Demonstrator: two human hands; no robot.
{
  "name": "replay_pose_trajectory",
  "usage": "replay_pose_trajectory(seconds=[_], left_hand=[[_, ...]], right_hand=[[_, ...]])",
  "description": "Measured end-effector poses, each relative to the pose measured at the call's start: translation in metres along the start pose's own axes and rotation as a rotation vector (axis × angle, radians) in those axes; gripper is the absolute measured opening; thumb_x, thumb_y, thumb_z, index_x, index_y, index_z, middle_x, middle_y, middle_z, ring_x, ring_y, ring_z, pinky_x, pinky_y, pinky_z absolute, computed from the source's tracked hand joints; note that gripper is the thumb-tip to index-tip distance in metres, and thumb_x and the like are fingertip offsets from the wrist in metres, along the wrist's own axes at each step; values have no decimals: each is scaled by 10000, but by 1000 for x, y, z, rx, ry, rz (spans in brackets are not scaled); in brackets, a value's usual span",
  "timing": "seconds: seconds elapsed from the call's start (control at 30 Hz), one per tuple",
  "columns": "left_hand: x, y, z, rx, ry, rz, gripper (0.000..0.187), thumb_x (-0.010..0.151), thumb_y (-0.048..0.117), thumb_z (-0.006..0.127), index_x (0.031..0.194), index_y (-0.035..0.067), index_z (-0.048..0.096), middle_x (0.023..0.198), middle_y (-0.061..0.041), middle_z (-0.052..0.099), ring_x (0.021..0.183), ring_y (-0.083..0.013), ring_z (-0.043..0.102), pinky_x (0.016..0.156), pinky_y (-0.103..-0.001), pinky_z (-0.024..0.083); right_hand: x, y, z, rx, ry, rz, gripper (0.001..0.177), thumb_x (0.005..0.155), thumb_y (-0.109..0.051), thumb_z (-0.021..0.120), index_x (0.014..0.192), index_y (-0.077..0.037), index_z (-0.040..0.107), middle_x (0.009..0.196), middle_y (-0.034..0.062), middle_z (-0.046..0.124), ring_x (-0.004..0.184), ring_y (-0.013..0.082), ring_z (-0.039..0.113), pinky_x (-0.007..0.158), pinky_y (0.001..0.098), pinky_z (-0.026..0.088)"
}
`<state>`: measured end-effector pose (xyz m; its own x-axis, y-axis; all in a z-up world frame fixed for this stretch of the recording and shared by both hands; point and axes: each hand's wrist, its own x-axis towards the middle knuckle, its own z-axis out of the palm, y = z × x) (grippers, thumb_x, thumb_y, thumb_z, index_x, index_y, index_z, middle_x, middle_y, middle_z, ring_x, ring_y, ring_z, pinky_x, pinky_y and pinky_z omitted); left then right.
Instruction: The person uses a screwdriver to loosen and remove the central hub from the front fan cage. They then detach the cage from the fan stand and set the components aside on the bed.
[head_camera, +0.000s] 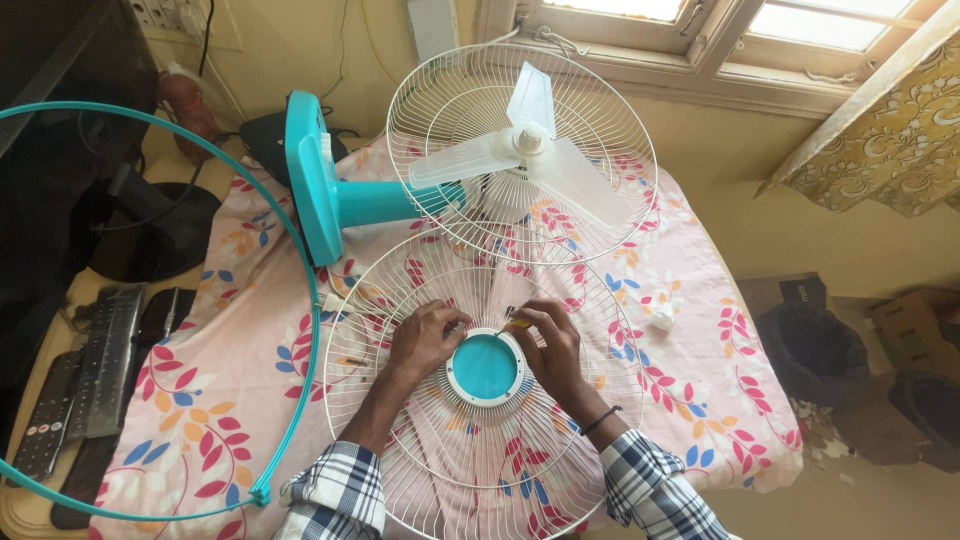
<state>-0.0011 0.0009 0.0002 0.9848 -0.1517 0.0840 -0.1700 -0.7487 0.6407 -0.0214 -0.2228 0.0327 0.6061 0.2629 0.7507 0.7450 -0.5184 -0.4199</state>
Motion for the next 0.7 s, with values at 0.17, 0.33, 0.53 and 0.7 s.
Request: replay_pose_trajectory(seconds=[0.17,0.33,0.53,0.7], left_hand=[[0,0,0,0,-10,-20,197,855,269,774,1050,254,802,964,-5,688,881,-177,704,833,-391,585],[1,-1,2,-2,-22,-33,203,854,268,769,1053,259,804,964,-2,686,891,-167,700,839,-382,585],[1,1,1,1,-18,-27,214,854,280,772,1065,258,802,983,-5,690,917,-174,702,858,-383,582],[-2,6,-3,4,5,-21,189,878,324,770,1046,243,805,993,-27,694,957,-206,695,867,-408,576]], right_hand=[[3,-2,3,214,25,73,260,982,-50,687,1212,-1,577,1158,156,722,992,253,763,839,330,624],[10,-6,-2,196,-30,43,234,1020,-39,604,1250,4,589,1313,226,644,1113,313,728,881,376,622],[4,-3,-4,53,-28,38,266,970,-76,683,1228,-15,666,1170,182,643,1002,299,703,804,410,599],[-1,5,0,34,-24,58,285,939,-65,730,1214,-31,660,1124,171,669,951,280,728,763,382,609]])
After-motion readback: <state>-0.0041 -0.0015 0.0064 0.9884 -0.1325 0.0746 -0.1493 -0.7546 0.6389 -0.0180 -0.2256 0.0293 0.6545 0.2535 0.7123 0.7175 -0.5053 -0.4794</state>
